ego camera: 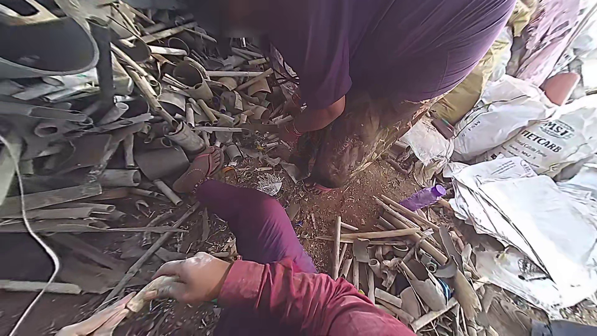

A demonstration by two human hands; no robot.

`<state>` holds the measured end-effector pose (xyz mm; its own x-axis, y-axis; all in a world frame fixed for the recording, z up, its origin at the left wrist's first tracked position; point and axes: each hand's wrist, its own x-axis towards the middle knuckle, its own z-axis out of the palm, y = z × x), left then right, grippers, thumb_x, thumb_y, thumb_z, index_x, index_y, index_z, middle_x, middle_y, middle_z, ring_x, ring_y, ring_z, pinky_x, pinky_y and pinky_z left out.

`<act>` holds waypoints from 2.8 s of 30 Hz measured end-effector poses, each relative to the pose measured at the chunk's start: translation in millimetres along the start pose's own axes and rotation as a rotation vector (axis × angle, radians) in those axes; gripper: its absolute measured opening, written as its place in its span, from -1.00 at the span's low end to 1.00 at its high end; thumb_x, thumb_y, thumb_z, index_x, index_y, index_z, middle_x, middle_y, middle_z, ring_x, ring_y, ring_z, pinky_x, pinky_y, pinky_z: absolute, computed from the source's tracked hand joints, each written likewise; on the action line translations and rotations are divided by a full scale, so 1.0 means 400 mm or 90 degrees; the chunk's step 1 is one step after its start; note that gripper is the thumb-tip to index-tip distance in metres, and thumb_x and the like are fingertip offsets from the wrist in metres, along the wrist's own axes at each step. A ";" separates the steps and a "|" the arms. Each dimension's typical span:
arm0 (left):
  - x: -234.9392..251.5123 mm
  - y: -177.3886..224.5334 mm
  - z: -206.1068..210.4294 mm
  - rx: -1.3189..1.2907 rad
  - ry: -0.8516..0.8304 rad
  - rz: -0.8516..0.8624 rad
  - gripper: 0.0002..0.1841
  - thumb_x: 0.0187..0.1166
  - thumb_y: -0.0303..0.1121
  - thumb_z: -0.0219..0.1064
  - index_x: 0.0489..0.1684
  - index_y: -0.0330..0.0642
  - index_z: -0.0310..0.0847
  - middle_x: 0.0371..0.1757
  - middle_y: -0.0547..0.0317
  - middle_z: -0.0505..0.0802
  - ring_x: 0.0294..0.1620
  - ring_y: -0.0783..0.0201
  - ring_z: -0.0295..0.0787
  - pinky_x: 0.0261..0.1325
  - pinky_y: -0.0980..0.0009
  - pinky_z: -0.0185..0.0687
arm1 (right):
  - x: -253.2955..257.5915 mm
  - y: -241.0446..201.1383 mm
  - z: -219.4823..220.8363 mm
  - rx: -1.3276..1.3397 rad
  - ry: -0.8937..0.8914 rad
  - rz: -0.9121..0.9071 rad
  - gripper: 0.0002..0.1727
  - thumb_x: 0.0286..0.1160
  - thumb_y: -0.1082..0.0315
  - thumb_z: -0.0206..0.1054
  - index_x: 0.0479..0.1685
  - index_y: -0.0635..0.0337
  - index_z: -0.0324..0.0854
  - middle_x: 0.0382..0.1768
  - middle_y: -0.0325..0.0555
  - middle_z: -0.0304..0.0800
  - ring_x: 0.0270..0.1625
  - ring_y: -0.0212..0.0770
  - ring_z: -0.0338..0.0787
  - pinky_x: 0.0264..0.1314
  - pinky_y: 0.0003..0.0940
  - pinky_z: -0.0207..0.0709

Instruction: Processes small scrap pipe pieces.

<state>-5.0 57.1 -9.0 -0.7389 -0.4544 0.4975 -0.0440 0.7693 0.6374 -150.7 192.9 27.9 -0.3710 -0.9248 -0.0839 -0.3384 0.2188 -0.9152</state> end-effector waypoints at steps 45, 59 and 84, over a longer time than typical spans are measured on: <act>-0.020 -0.051 -0.084 -0.053 0.166 -0.378 -0.74 0.44 -0.40 0.46 -0.06 -0.42 0.80 0.05 -0.19 0.88 0.12 0.06 0.85 0.27 0.24 0.71 | 0.143 0.097 0.272 0.309 0.129 -0.175 -0.57 0.66 0.18 0.32 0.23 0.35 0.38 -0.11 -0.33 0.78 -0.17 -0.57 0.80 -0.09 -0.59 0.76; 0.025 -0.018 -0.048 -0.434 0.174 -0.551 -0.70 0.60 -0.55 0.24 0.19 -0.57 0.63 0.12 -0.05 0.85 0.08 0.52 0.80 0.24 0.59 0.68 | 0.141 0.131 0.274 0.124 0.178 -0.218 -0.44 0.61 0.23 0.32 0.29 0.66 0.41 0.04 0.13 0.79 0.04 -0.53 0.80 0.21 -0.65 0.64; 0.018 -0.021 -0.022 -0.751 0.099 -0.514 -0.71 0.20 -0.69 0.10 -0.19 -0.13 0.51 -0.16 0.30 0.90 -0.05 0.42 0.87 0.09 0.45 0.76 | 0.111 0.145 0.244 0.300 0.070 -0.253 -0.22 0.82 -0.22 -0.12 0.41 0.41 0.51 0.13 -0.30 0.80 0.12 -0.75 0.68 0.21 -0.68 0.60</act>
<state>-4.3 43.5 -5.6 -0.6984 -0.6812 -0.2197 0.2216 -0.4976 0.8386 -102.4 134.2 -67.3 -0.3903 -0.8647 0.3160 -0.0593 -0.3189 -0.9459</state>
